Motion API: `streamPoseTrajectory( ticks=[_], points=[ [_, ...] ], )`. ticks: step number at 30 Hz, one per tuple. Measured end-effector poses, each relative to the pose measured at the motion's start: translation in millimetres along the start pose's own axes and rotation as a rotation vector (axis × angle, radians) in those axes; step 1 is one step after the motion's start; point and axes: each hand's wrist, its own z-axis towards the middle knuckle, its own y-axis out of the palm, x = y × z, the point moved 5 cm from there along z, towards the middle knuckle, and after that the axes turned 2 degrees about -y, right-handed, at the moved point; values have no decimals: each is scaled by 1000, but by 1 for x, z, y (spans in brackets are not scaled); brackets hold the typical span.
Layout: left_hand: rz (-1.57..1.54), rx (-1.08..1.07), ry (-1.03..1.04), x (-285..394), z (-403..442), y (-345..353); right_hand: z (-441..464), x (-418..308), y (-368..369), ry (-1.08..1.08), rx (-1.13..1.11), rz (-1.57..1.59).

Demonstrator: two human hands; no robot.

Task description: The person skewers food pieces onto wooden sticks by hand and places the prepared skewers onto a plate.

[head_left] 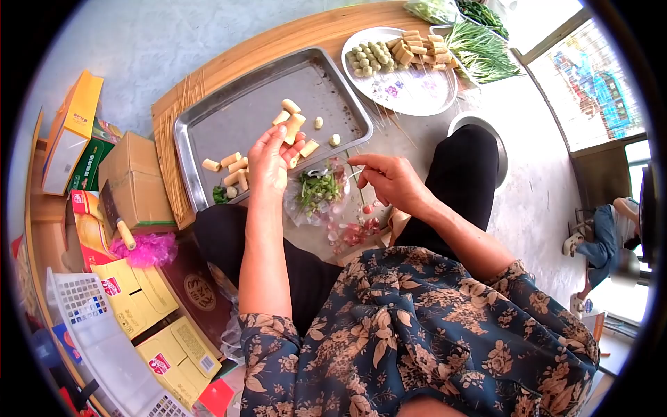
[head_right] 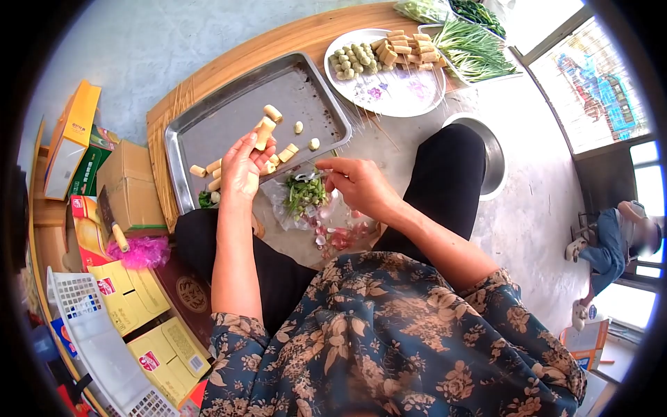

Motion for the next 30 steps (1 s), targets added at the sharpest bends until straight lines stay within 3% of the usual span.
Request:
streamPoseTrajectory(
  ticks=[30],
  points=[
    [-49,-104,-87,-2,-4,6,8,8,11,37,31,116]
  ],
)
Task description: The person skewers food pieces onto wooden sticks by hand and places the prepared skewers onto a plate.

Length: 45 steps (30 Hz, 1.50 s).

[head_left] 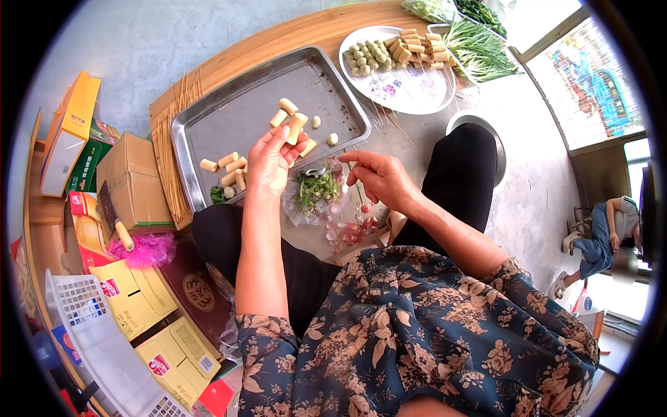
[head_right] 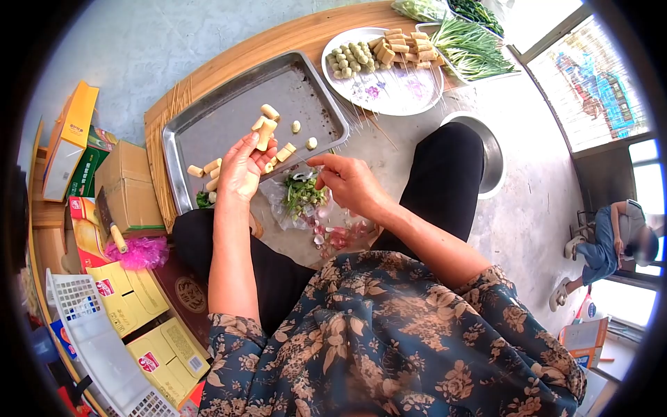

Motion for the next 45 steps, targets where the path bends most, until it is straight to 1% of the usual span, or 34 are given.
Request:
streamPoseTrajectory(
  ticks=[4,6,8,10,12,13,15,16,17,18,19,20,21,23,24,25,26,27,29,33,40,45],
  points=[
    [-6,-10,4,0,-2,3,3,-3,0,-21,1,-12],
    [35,-70,-48,-5,-2,8,6,-5,2,-22,11,-19],
    [69,-70,-54,-7,-4,12,11,-6,3,-23,22,-26],
    [102,-70,-60,-8,-6,16,17,-11,3,-108,45,-93],
    [201,-87,-101,-11,-7,20,24,-10,2,-114,60,-99],
    [200,-86,-100,-11,-8,21,28,-9,1,-120,74,-105],
    [295,33,-55,-8,-8,15,34,-9,-7,-272,99,-173],
    [291,37,-55,-6,-7,13,35,-17,-13,-314,94,-236],
    [276,80,22,1,-6,8,35,-25,-20,-335,107,-400],
    [261,123,99,8,-6,4,36,-31,-25,-434,119,-574],
    [256,124,99,12,-6,1,36,-37,-29,-533,131,-750],
    [241,154,125,17,-7,-1,37,-42,-33,-571,120,-892],
    [224,185,152,22,-9,-4,37,-49,-34,-580,80,-1025],
    [194,179,152,23,-11,-5,45,-49,-35,-591,34,-1183],
    [202,218,183,26,-13,-5,47,-51,-35,-591,31,-1185],
    [211,258,213,28,-15,-6,51,-50,-30,-606,-5,-1280],
    [210,262,213,29,-16,-7,53,-48,-24,-621,-42,-1373],
    [187,245,209,29,-16,-7,55,-47,-20,-624,-43,-1372],
    [163,230,205,30,-15,-7,62,-40,-10,-567,-125,-1542],
    [173,212,200,28,-14,-6,66,-46,4,-539,-153,-1611],
    [160,188,208,28,-11,-5,75,-47,21,-563,-221,-1631],
    [125,209,219,31,-16,-1,79,-46,24,-535,-234,-1668]
  ],
)
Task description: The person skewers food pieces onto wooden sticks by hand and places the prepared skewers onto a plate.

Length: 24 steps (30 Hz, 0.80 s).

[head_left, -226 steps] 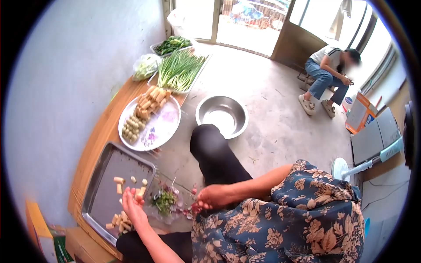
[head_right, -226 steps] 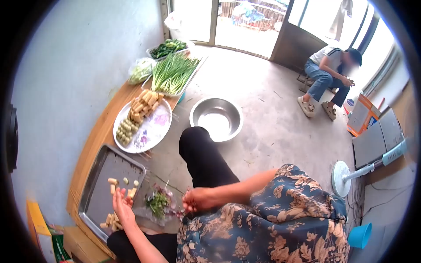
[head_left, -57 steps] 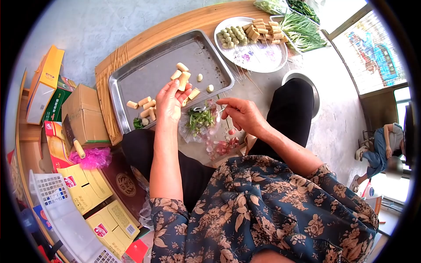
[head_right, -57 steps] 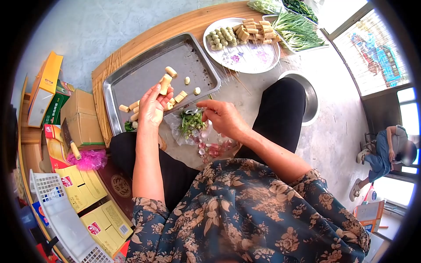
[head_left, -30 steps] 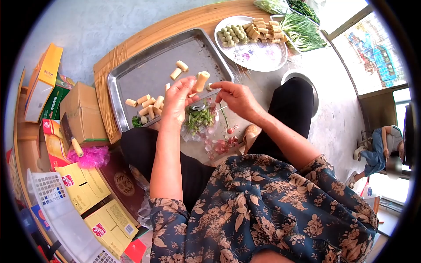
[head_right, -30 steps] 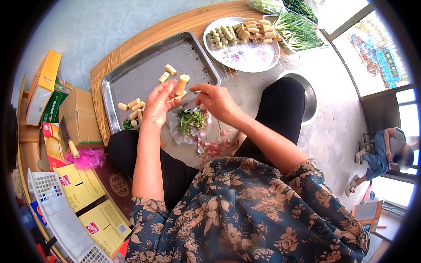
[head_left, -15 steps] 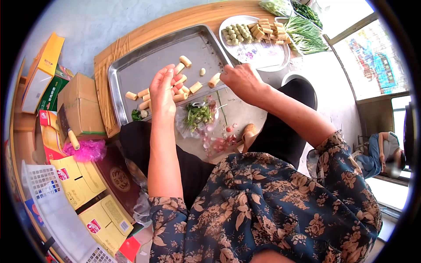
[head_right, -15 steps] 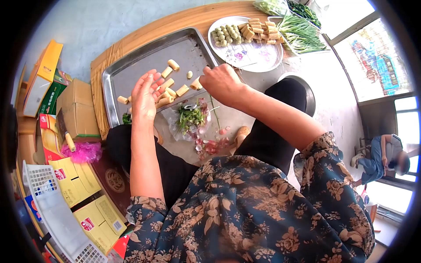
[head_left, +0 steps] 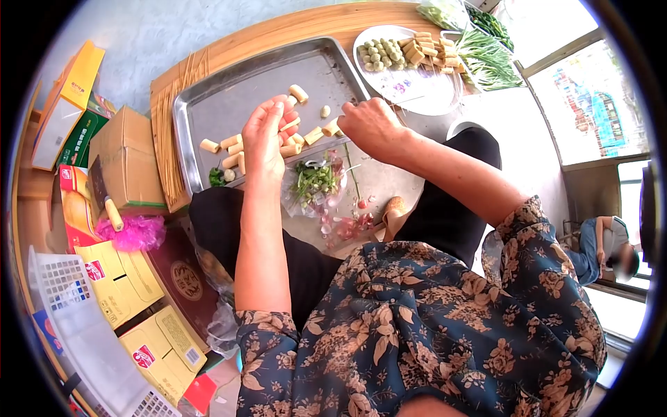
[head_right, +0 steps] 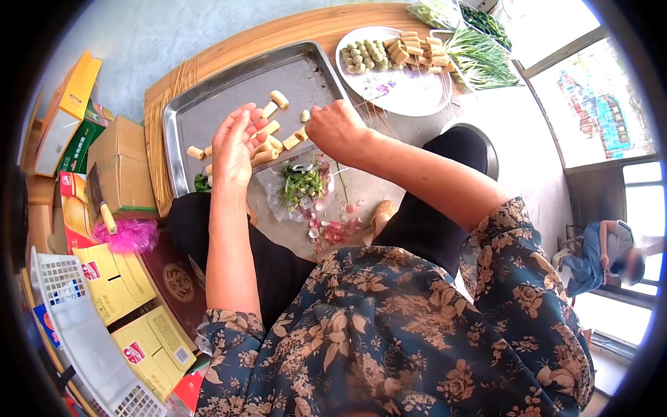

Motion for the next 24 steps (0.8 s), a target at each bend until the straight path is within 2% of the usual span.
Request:
streamPoseTrajectory(
  ticks=[16,24],
  points=[
    [13,-34,19,0,1,-2,7,-4,-2,-10,-47,-83],
    [17,-30,17,2,-1,0,19,-22,1,-105,-130,-178]
  ],
)
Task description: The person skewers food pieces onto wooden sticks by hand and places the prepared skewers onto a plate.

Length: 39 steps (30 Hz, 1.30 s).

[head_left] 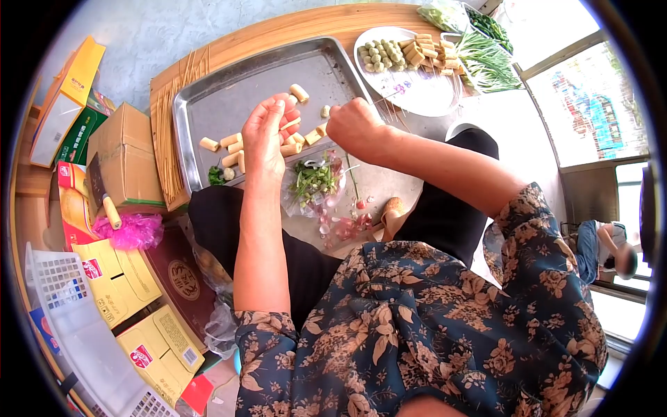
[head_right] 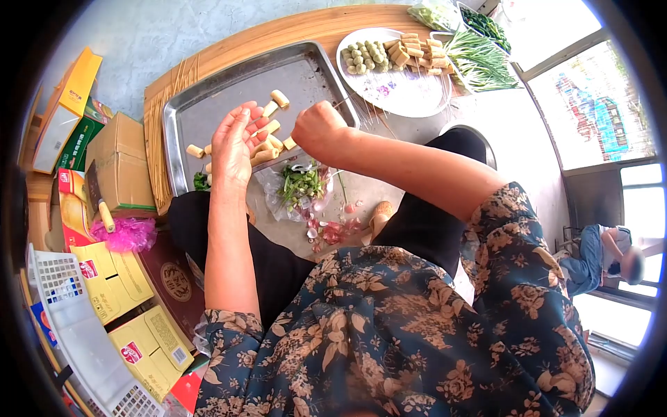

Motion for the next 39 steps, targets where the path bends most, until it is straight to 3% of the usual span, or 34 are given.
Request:
streamPoseTrajectory(
  ticks=[6,10,12,13,14,16,17,18,20,21,26,39],
  points=[
    [-15,11,-1,-3,2,-2,-1,4,12,41,2,50],
    [-54,31,40,-7,6,-8,-22,28,34,199,124,301],
    [-39,87,53,-7,5,-11,-36,41,45,326,450,710],
    [-25,143,64,-6,5,-13,-43,42,50,339,493,850],
    [-21,141,67,-8,8,-13,-46,40,55,340,498,851],
    [35,253,29,-13,10,-20,-53,36,58,373,563,1219],
    [40,250,32,-15,12,-21,-57,31,63,399,489,1375],
    [47,244,20,-15,10,-18,-61,28,60,401,495,1376],
    [60,235,10,-16,8,-16,-65,15,71,455,359,1966],
    [6,140,-12,-15,5,-9,-67,10,68,433,397,2041],
    [-72,-102,-28,-17,6,6,-78,-4,59,383,380,2146],
    [-129,-13,5,-19,12,-5,-86,-10,52,401,411,2085]
  ],
)
